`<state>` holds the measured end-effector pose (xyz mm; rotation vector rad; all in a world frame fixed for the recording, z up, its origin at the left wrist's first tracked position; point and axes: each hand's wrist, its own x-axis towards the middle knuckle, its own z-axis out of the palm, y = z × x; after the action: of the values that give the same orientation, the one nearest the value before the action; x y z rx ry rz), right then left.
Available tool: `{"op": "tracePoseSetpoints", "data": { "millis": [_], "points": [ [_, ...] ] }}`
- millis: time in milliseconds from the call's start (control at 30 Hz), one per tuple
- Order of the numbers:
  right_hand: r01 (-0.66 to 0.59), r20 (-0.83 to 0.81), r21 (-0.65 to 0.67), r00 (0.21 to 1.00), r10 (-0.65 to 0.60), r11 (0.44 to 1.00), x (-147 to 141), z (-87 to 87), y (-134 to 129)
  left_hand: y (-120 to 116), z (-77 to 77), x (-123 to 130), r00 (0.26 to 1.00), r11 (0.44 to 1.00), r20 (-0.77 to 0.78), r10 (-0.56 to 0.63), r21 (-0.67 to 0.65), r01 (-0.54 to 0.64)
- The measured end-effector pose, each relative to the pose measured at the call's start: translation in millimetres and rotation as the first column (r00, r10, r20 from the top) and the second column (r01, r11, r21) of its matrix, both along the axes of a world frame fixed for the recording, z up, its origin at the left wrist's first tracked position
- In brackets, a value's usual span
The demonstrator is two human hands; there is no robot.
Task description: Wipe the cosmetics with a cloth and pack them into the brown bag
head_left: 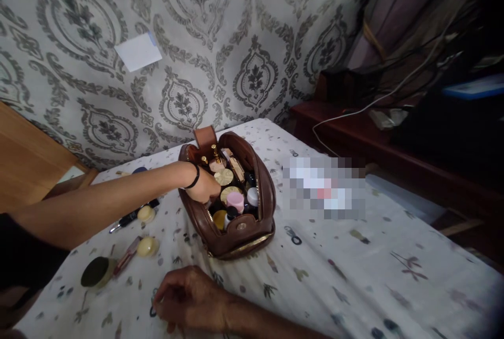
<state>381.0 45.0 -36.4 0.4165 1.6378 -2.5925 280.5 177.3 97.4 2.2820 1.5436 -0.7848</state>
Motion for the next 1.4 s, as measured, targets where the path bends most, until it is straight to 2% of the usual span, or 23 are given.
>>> {"op": "tracePoseSetpoints", "data": {
  "millis": [100,167,233,267,333,433,533,600,667,733,767,800,833,933,1033,1167,1267,1400],
  "points": [
    [0.003,-0.029,0.003,1.0,-0.003,1.0,-1.0,-3.3,-0.5,1.6,13.6,8.4,0.999,0.998,-0.026,-0.028,-0.052,0.027],
    [0.002,-0.036,0.007,0.999,-0.001,1.0,-1.2,-5.6,-0.8,1.1,27.1,14.5,0.999,0.998,0.023,-0.027,0.051,0.026],
    [0.0,-0.039,0.008,0.999,0.0,1.0,-1.1,-7.4,-1.0,-4.2,42.3,18.3,0.99,0.969,0.138,-0.002,0.245,-0.033],
    [0.001,-0.043,0.008,0.999,-0.001,1.0,-1.0,-8.0,-1.0,-9.6,49.8,18.9,0.975,0.931,0.22,0.011,0.353,-0.09],
    [0.007,-0.053,0.007,0.999,-0.007,1.0,-0.6,-8.5,-1.0,-25.8,62.9,16.7,0.925,0.82,0.38,0.002,0.528,-0.219],
    [0.016,-0.067,0.023,0.998,-0.014,1.0,0.6,-7.9,-0.6,-61.0,71.8,4.2,0.838,0.659,0.546,-0.019,0.637,-0.4],
    [0.01,-0.086,0.06,0.996,-0.005,0.998,1.8,-7.6,0.0,-101.0,61.8,-21.0,0.725,0.536,0.683,0.086,0.581,-0.612],
    [0.003,-0.107,0.078,0.994,0.005,0.997,1.6,-8.7,0.3,-126.2,46.2,-46.5,0.584,0.415,0.789,0.19,0.475,-0.776],
    [0.001,-0.127,0.092,0.992,0.011,0.996,0.5,-10.5,0.3,-148.2,27.4,-78.8,0.45,0.286,0.863,0.228,0.383,-0.879],
    [0.002,-0.138,0.105,0.99,0.012,0.994,-1.0,-12.2,0.0,-165.6,9.2,-115.1,0.408,0.152,0.857,0.314,0.379,-0.913],
    [0.002,-0.141,0.11,0.99,0.013,0.994,-1.8,-12.9,-0.2,-172.4,0.9,-133.1,0.431,0.119,0.816,0.384,0.419,-0.9],
    [0.003,-0.143,0.114,0.99,0.014,0.994,-2.5,-13.4,-0.4,-177.7,-6.7,-150.1,0.483,0.143,0.721,0.496,0.481,-0.865],
    [0.005,-0.146,0.116,0.989,0.012,0.993,-3.0,-13.8,-0.6,-181.6,-13.8,-165.3,0.535,0.201,0.586,0.609,0.538,-0.819],
    [0.014,-0.145,0.114,0.989,0.003,0.993,-3.9,-14.4,-1.0,-185.5,-33.4,-197.1,0.557,0.307,0.444,0.702,0.516,-0.799],
    [0.008,-0.148,0.108,0.989,0.008,0.994,-4.2,-14.5,-1.3,-181.0,-51.6,-210.3,0.566,0.386,0.334,0.754,0.472,-0.793],
    [0.001,-0.161,0.086,0.987,0.013,0.996,-4.2,-13.6,-1.7,-170.2,-69.0,-220.1,0.59,0.463,0.203,0.782,0.445,-0.767],
    [0.005,-0.14,0.062,0.99,0.004,0.998,-3.5,-11.5,-1.5,-161.0,-74.4,-229.9,0.607,0.513,0.126,0.785,0.418,-0.75],
    [0.006,-0.125,0.056,0.992,0.001,0.998,-1.7,-10.3,-1.6,-151.4,-73.6,-237.9,0.623,0.558,0.063,0.779,0.384,-0.736]
  ]
}}
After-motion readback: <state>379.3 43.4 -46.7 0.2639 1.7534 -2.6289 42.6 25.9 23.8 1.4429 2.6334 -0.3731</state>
